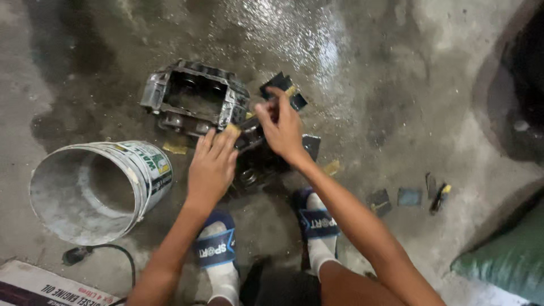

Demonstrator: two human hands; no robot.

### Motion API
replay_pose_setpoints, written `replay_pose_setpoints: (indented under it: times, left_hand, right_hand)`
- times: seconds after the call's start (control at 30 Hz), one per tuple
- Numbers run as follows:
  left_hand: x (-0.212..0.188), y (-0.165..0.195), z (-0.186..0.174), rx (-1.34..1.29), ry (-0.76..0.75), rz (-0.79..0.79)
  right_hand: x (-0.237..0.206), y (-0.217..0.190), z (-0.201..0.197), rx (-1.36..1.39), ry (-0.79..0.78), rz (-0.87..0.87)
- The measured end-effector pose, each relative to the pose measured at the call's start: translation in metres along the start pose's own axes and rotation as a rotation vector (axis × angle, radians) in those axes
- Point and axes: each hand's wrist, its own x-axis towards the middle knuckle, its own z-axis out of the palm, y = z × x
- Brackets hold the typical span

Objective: The person sits on the wet concrete floor and scrubs a disassembled engine crankcase cover with a yellow sponge, repeatedly dipping the sponge into a bucket of water and wiping the metal part, turning it to reach different surfaces. Small gasket pieces and a screwdriver lie nearby on the floor.

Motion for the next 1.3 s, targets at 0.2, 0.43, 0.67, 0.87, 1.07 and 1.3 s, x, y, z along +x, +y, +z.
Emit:
replay_pose_setpoints:
  times: [0.2,0.43,0.67,0.87,1.07,1.3]
  left_hand:
    - [0.004,0.0,0.001,0.064,-0.016,-0.017]
    - [0.005,0.009,-0.003,0.101,-0.103,-0.024]
    - [-0.004,0.02,-0.003,0.16,-0.02,-0.097]
    - [-0.002,0.021,-0.004,0.17,0.004,-0.095]
    - [0.005,0.02,0.001,0.144,0.011,-0.144]
    - [0.001,0.022,-0.011,0.135,-0.018,-0.151]
  right_hand:
    - [0.003,0.008,0.001,0.099,-0.031,-0.041]
    - [0.001,0.003,0.003,0.045,-0.009,-0.112]
    - [0.001,-0.005,0.004,-0.141,-0.04,0.01]
    - [0.002,-0.006,0.0,-0.044,-0.026,0.022]
    - [0.003,0.002,0.0,0.028,-0.031,-0.072]
    - [0.0,0.001,0.002,0.044,-0.027,0.001]
